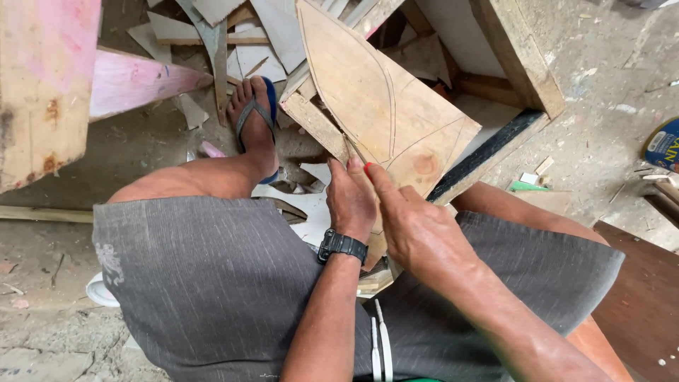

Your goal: Using a hand saw to cut a curved shape out of a piece of plywood on a workshop floor.

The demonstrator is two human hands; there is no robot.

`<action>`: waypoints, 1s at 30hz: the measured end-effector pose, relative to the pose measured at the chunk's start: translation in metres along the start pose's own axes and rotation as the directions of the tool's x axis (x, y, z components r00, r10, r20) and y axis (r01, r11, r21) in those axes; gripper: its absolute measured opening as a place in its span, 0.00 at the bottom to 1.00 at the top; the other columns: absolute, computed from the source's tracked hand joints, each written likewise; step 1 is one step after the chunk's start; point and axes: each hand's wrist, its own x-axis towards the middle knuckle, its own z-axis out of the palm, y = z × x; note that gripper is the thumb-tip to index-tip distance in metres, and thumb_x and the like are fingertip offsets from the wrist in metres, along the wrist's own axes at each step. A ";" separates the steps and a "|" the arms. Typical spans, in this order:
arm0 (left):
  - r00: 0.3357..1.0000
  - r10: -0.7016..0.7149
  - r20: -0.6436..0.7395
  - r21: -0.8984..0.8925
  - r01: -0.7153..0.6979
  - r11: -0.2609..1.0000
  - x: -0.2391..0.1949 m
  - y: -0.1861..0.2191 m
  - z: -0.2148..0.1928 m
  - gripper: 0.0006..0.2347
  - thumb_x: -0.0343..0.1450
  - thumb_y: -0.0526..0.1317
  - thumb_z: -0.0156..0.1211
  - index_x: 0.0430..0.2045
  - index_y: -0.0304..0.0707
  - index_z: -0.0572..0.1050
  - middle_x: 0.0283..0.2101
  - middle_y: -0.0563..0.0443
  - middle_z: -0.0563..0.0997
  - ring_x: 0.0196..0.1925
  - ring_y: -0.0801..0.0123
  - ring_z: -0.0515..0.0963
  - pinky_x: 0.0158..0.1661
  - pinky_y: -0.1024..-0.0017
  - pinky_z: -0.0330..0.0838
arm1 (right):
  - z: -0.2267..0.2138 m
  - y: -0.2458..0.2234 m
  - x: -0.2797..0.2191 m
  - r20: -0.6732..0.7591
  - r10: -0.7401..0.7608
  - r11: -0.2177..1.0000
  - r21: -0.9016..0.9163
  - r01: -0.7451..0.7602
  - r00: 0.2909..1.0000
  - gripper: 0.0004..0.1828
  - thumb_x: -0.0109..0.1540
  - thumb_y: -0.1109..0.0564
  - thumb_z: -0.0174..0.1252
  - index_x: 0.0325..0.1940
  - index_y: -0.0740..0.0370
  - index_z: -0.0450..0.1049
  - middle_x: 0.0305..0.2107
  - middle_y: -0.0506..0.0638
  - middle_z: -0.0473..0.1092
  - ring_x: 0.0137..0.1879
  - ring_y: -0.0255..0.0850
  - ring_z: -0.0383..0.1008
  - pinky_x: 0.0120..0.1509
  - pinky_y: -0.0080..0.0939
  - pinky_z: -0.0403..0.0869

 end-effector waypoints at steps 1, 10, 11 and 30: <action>1.000 0.002 -0.003 -0.001 -0.002 1.000 0.001 0.002 0.000 0.17 0.77 0.54 0.33 0.40 0.37 0.62 0.39 0.25 0.81 0.42 0.28 0.79 0.41 0.41 0.68 | -0.001 0.003 -0.001 -0.002 -0.003 1.000 0.000 0.003 1.000 0.38 0.65 0.57 0.40 0.81 0.44 0.45 0.35 0.60 0.69 0.33 0.68 0.74 0.36 0.65 0.72; 0.994 0.092 -0.061 -0.073 -0.096 0.993 0.007 -0.010 0.008 0.16 0.77 0.51 0.39 0.43 0.36 0.65 0.42 0.27 0.82 0.45 0.31 0.79 0.42 0.45 0.70 | -0.007 0.017 -0.054 -0.029 -0.032 0.997 0.067 0.034 0.999 0.36 0.68 0.54 0.44 0.82 0.46 0.46 0.35 0.58 0.73 0.39 0.62 0.75 0.36 0.60 0.73; 0.995 0.086 -0.054 -0.067 -0.089 0.994 0.010 -0.011 0.009 0.16 0.77 0.51 0.38 0.42 0.37 0.64 0.40 0.26 0.81 0.43 0.31 0.80 0.41 0.44 0.70 | -0.004 0.023 -0.058 0.007 0.024 0.999 0.038 -0.024 1.000 0.37 0.68 0.52 0.44 0.82 0.41 0.43 0.36 0.54 0.72 0.37 0.61 0.76 0.37 0.59 0.74; 0.980 0.166 -0.114 -0.052 -0.173 0.984 0.014 -0.017 0.012 0.16 0.77 0.51 0.40 0.43 0.36 0.68 0.42 0.27 0.83 0.46 0.30 0.80 0.44 0.46 0.70 | 0.023 0.033 -0.007 -0.093 -0.119 0.990 -0.091 0.111 0.989 0.40 0.65 0.57 0.43 0.82 0.50 0.43 0.30 0.59 0.68 0.32 0.64 0.73 0.36 0.61 0.72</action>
